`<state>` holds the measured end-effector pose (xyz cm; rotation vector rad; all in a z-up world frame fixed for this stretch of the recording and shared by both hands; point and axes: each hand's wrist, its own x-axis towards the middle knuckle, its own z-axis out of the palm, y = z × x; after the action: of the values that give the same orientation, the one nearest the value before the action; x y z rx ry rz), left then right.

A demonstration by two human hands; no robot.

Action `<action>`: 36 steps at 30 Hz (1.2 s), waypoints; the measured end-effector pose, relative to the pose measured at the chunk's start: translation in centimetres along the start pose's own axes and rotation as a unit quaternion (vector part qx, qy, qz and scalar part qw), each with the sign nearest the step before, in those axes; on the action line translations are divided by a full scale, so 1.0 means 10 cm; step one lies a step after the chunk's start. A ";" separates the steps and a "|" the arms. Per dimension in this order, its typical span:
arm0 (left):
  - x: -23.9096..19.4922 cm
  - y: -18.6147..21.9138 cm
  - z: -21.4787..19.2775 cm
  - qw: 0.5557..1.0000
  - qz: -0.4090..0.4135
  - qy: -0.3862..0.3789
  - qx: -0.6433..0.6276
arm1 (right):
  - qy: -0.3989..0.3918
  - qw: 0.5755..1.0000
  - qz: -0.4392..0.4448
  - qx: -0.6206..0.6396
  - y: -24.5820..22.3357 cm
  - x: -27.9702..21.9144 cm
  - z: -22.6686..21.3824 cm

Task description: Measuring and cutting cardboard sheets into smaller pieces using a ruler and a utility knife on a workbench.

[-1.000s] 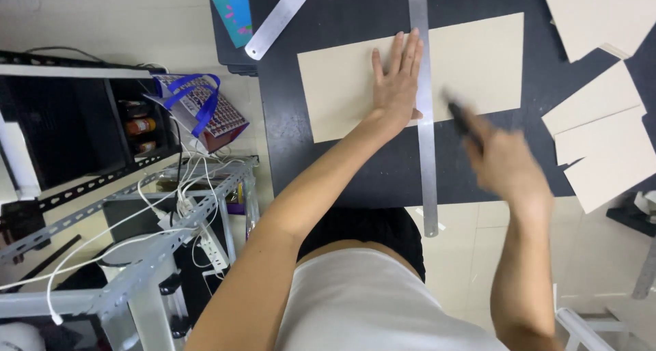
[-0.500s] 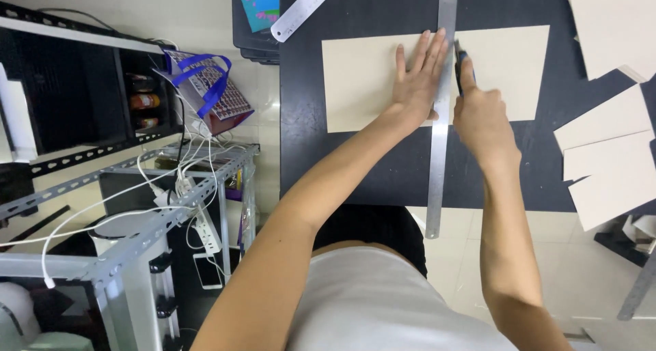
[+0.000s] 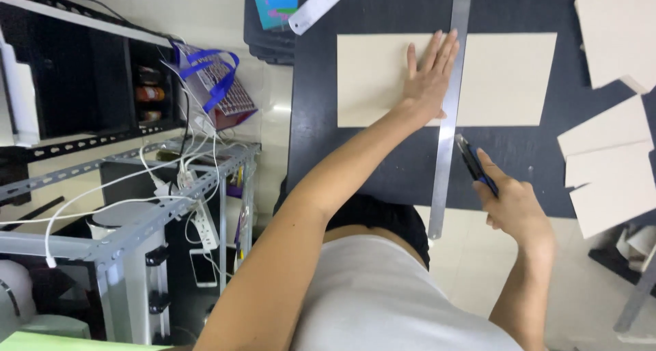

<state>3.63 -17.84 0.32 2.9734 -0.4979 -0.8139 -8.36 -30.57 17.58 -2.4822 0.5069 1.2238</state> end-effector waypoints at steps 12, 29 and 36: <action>-0.72 -0.80 0.45 0.981 0.005 0.049 -0.190 | 0.111 0.986 -0.029 0.121 -0.14 -0.23 0.50; -0.66 -0.90 0.69 0.964 0.043 0.078 -0.251 | 0.294 0.942 -0.161 0.005 -0.09 0.46 1.52; -0.46 -0.84 0.52 0.968 0.070 0.064 -0.233 | 0.281 0.945 -0.150 -0.074 -0.14 0.41 1.40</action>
<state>-0.22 -8.10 -2.77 2.5063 -0.4327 -0.6185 -15.09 -23.91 6.38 -2.8950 0.1513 0.4402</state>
